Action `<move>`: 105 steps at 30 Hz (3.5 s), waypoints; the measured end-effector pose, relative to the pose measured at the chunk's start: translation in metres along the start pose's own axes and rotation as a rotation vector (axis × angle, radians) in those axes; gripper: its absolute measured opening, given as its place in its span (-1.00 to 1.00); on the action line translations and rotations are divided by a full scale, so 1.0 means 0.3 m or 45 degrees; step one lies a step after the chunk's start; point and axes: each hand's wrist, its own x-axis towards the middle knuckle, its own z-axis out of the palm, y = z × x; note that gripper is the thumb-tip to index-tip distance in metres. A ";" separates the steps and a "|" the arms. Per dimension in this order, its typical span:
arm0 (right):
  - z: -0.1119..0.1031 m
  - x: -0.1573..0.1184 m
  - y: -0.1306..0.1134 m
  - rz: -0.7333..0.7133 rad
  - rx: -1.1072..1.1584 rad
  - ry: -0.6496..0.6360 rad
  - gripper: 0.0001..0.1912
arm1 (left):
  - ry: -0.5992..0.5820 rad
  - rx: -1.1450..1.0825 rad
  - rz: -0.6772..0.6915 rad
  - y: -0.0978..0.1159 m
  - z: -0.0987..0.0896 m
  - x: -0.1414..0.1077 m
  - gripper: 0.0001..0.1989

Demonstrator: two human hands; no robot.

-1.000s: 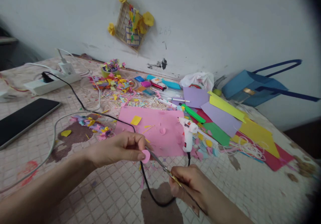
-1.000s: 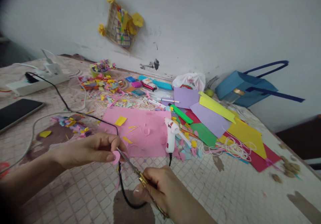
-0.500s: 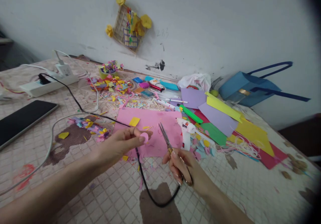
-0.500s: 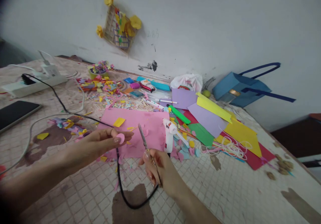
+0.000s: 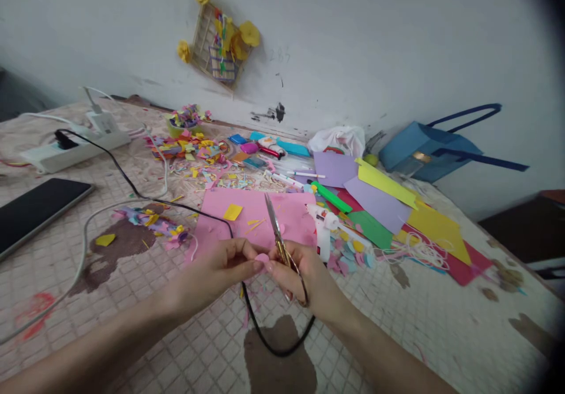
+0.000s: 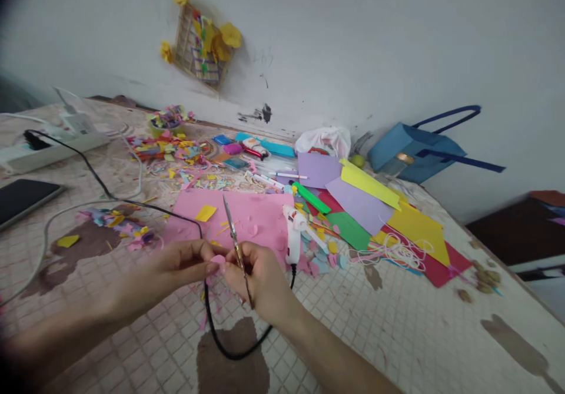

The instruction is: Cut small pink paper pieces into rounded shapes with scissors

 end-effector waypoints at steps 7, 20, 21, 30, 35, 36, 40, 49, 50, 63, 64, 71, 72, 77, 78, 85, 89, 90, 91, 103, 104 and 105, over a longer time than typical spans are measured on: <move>0.002 -0.005 0.005 -0.025 -0.058 0.091 -0.78 | 0.015 -0.138 -0.075 -0.001 0.020 -0.001 -0.78; 0.006 -0.002 0.052 -0.076 -0.028 0.106 -0.83 | 0.057 -0.695 -0.116 -0.046 0.041 -0.002 -0.83; 0.005 -0.003 0.054 -0.069 -0.027 0.112 -0.83 | 0.080 -0.752 -0.138 -0.053 0.041 0.000 -0.81; 0.008 -0.005 0.058 -0.071 -0.015 0.120 -0.82 | 0.046 -0.641 -0.169 -0.014 0.052 -0.010 -0.83; 0.009 -0.008 0.048 -0.068 -0.029 0.111 -0.84 | 0.070 -0.548 -0.155 -0.011 0.049 -0.013 -0.81; 0.009 -0.009 0.049 -0.060 -0.020 0.103 -0.84 | 0.061 -0.516 -0.138 -0.014 0.047 -0.012 -0.80; 0.007 -0.008 0.055 -0.032 -0.004 0.085 -0.82 | 0.054 -0.315 -0.082 -0.017 0.041 -0.011 -0.78; -0.009 -0.043 0.049 -0.006 0.154 0.043 -0.59 | 0.157 -0.321 -0.030 0.007 0.013 -0.009 -0.79; -0.014 -0.053 0.052 -0.008 0.153 0.018 -0.58 | 0.160 -0.367 -0.026 0.008 0.010 -0.009 -0.80; -0.016 -0.118 0.157 0.121 0.108 -0.115 -0.53 | 0.189 -0.559 -0.011 -0.005 0.017 -0.003 -0.84; -0.010 -0.118 0.155 0.123 0.101 -0.108 -0.52 | 0.193 -0.562 -0.005 -0.006 0.022 -0.003 -0.84; -0.013 -0.119 0.144 0.128 0.067 -0.105 -0.51 | 0.171 -0.596 -0.006 -0.016 0.023 -0.005 -0.85; -0.018 -0.121 0.147 0.131 0.059 -0.105 -0.51 | 0.164 -0.589 0.000 -0.017 0.019 -0.005 -0.85; -0.033 -0.120 0.150 0.128 0.062 -0.094 -0.50 | 0.139 -0.496 0.004 -0.004 0.007 -0.006 -0.83; -0.032 -0.117 0.142 0.121 0.073 -0.068 -0.51 | 0.093 -0.441 0.001 0.002 0.008 -0.007 -0.82; -0.031 -0.082 0.052 0.032 -0.028 0.035 -0.76 | -0.161 -0.028 -0.109 0.018 0.031 -0.020 -0.78; -0.032 -0.078 0.053 0.017 -0.097 -0.049 -0.87 | -0.210 0.108 -0.103 0.006 0.035 -0.027 -0.83; -0.032 -0.077 0.056 0.016 -0.136 -0.069 -0.87 | -0.207 0.160 -0.096 0.003 0.035 -0.028 -0.84; -0.032 -0.076 0.059 0.013 -0.182 -0.080 -0.86 | -0.201 0.214 -0.091 -0.001 0.033 -0.029 -0.85; -0.004 -0.066 0.060 -0.047 -0.131 0.169 -0.78 | -0.012 -0.204 -0.167 -0.017 0.058 -0.015 -0.78; -0.002 -0.065 0.067 -0.044 -0.115 0.180 -0.77 | 0.009 -0.238 -0.179 -0.018 0.061 -0.017 -0.77; 0.000 -0.064 0.074 -0.043 -0.090 0.184 -0.76 | 0.029 -0.252 -0.175 -0.019 0.062 -0.018 -0.77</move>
